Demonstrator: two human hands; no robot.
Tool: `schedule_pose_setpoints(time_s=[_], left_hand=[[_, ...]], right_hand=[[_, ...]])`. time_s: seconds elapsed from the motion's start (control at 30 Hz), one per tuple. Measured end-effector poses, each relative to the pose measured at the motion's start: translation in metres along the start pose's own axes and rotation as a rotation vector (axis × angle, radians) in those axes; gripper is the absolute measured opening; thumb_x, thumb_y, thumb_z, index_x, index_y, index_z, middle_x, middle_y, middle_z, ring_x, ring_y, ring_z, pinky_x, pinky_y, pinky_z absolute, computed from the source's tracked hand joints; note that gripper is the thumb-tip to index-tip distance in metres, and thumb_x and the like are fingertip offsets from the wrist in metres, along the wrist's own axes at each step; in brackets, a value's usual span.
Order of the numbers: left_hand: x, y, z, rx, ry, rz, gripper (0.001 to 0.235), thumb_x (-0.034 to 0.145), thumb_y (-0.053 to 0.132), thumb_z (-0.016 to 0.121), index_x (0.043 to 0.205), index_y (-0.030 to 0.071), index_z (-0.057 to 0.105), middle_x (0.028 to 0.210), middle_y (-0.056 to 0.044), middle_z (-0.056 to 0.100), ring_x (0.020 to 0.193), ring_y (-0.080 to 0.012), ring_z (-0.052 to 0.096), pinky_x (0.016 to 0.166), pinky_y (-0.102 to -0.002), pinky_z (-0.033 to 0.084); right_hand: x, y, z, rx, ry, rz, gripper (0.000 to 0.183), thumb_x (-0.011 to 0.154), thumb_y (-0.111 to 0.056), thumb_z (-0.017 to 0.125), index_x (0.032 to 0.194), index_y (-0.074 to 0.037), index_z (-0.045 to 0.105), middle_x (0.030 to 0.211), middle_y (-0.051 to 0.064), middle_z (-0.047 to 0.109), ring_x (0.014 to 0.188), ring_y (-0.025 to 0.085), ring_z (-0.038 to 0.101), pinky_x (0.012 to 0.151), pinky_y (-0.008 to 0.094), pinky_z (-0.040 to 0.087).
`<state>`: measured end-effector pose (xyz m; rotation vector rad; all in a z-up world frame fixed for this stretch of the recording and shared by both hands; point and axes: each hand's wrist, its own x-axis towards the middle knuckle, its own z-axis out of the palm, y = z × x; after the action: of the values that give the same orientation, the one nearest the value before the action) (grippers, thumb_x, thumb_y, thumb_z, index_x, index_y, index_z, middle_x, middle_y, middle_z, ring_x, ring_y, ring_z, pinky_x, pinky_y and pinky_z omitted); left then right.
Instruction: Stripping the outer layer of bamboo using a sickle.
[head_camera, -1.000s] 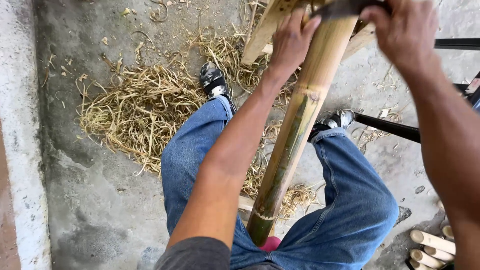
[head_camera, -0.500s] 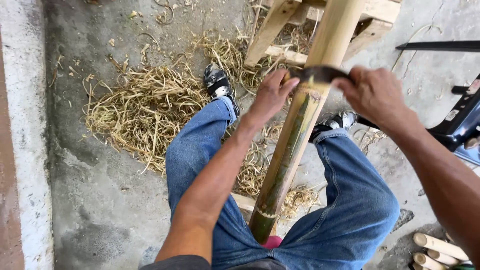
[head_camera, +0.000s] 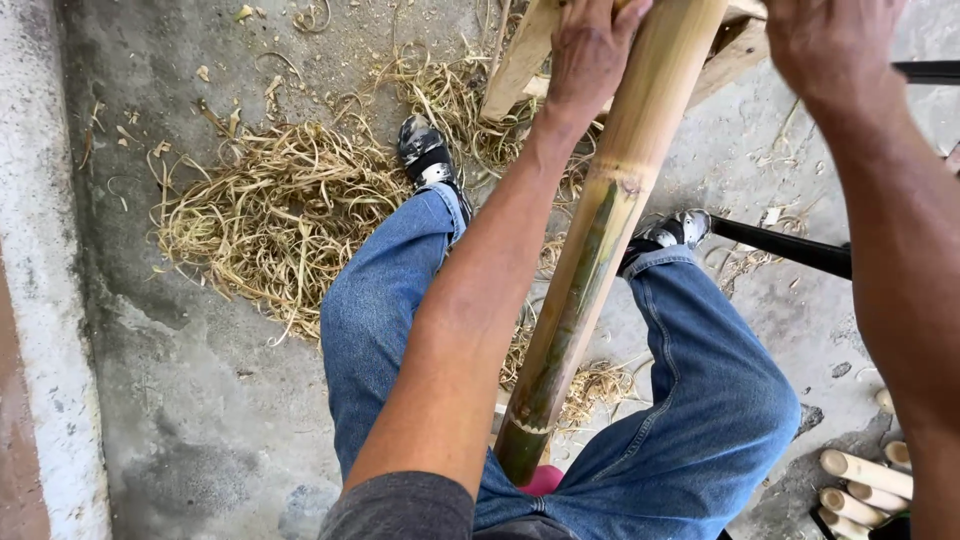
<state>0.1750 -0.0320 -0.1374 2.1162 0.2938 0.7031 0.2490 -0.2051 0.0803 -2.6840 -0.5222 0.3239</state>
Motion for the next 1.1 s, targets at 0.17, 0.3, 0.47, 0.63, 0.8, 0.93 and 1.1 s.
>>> schedule_pose_setpoints(time_s=[0.17, 0.3, 0.47, 0.63, 0.8, 0.93, 1.1], left_hand=[[-0.061, 0.016, -0.050, 0.115, -0.153, 0.117, 0.022, 0.114, 0.039, 0.040, 0.121, 0.023, 0.053, 0.094, -0.005, 0.053, 0.090, -0.0208, 0.059, 0.080, -0.040, 0.052], [-0.109, 0.055, -0.129, 0.223, -0.084, 0.291, 0.012, 0.115, 0.026, 0.047, 0.122, 0.023, 0.056, 0.094, -0.004, 0.052, 0.089, -0.0185, 0.055, 0.071, -0.035, 0.048], [-0.093, 0.067, -0.162, -0.242, -0.554, -0.339, 0.031, 0.107, 0.041, 0.055, 0.095, 0.013, 0.058, 0.085, -0.001, 0.053, 0.074, -0.0170, 0.053, 0.064, -0.033, 0.050], [-0.040, 0.022, -0.060, -0.020, -0.338, -0.096, 0.041, 0.108, 0.051, 0.041, 0.103, 0.015, 0.058, 0.082, -0.001, 0.052, 0.075, -0.0184, 0.052, 0.070, -0.041, 0.049], [0.007, 0.018, -0.028, 0.102, 0.052, 0.091, 0.044, 0.105, 0.060, 0.037, 0.107, 0.021, 0.058, 0.096, 0.000, 0.058, 0.091, -0.0203, 0.058, 0.072, -0.039, 0.048], [-0.014, 0.021, -0.048, 0.075, -0.109, 0.056, 0.045, 0.106, 0.057, 0.040, 0.112, 0.017, 0.060, 0.095, 0.000, 0.056, 0.085, -0.0185, 0.056, 0.069, -0.038, 0.048], [-0.068, 0.052, -0.120, 0.100, -0.273, 0.059, 0.031, 0.111, 0.043, 0.046, 0.105, 0.016, 0.059, 0.086, 0.000, 0.051, 0.078, -0.0178, 0.050, 0.068, -0.035, 0.044]], right_hand=[[-0.067, -0.064, -0.006, -0.139, -0.016, -0.111, 0.046, 0.114, -0.043, 0.057, 0.101, 0.001, 0.064, 0.070, 0.008, 0.060, 0.037, 0.010, 0.034, 0.028, 0.030, 0.026], [-0.126, -0.049, 0.017, -0.239, -0.107, -0.078, 0.048, 0.118, -0.041, 0.053, 0.092, -0.001, 0.060, 0.069, 0.010, 0.063, 0.038, 0.011, 0.033, 0.030, 0.030, 0.027], [-0.122, -0.053, 0.004, -0.128, -0.485, 0.174, 0.043, 0.104, -0.045, 0.056, 0.101, -0.003, 0.066, 0.071, 0.007, 0.069, 0.043, 0.007, 0.049, 0.033, 0.026, 0.041], [-0.061, -0.042, -0.005, -0.181, -0.271, 0.150, 0.039, 0.111, -0.039, 0.058, 0.119, -0.003, 0.069, 0.082, 0.014, 0.070, 0.044, 0.016, 0.047, 0.034, 0.035, 0.038], [-0.040, 0.007, 0.010, -0.497, 0.274, -0.461, 0.031, 0.118, -0.042, 0.067, 0.111, -0.013, 0.074, 0.093, 0.006, 0.074, 0.083, 0.015, 0.062, 0.061, 0.022, 0.049], [-0.061, -0.019, 0.008, -0.239, 0.110, -0.189, 0.044, 0.114, -0.042, 0.062, 0.101, 0.000, 0.066, 0.073, 0.012, 0.066, 0.047, 0.010, 0.042, 0.034, 0.025, 0.033], [-0.116, -0.040, 0.009, -0.263, -0.127, -0.002, 0.047, 0.119, -0.040, 0.055, 0.096, 0.000, 0.061, 0.073, 0.015, 0.067, 0.041, 0.016, 0.041, 0.031, 0.031, 0.031]])
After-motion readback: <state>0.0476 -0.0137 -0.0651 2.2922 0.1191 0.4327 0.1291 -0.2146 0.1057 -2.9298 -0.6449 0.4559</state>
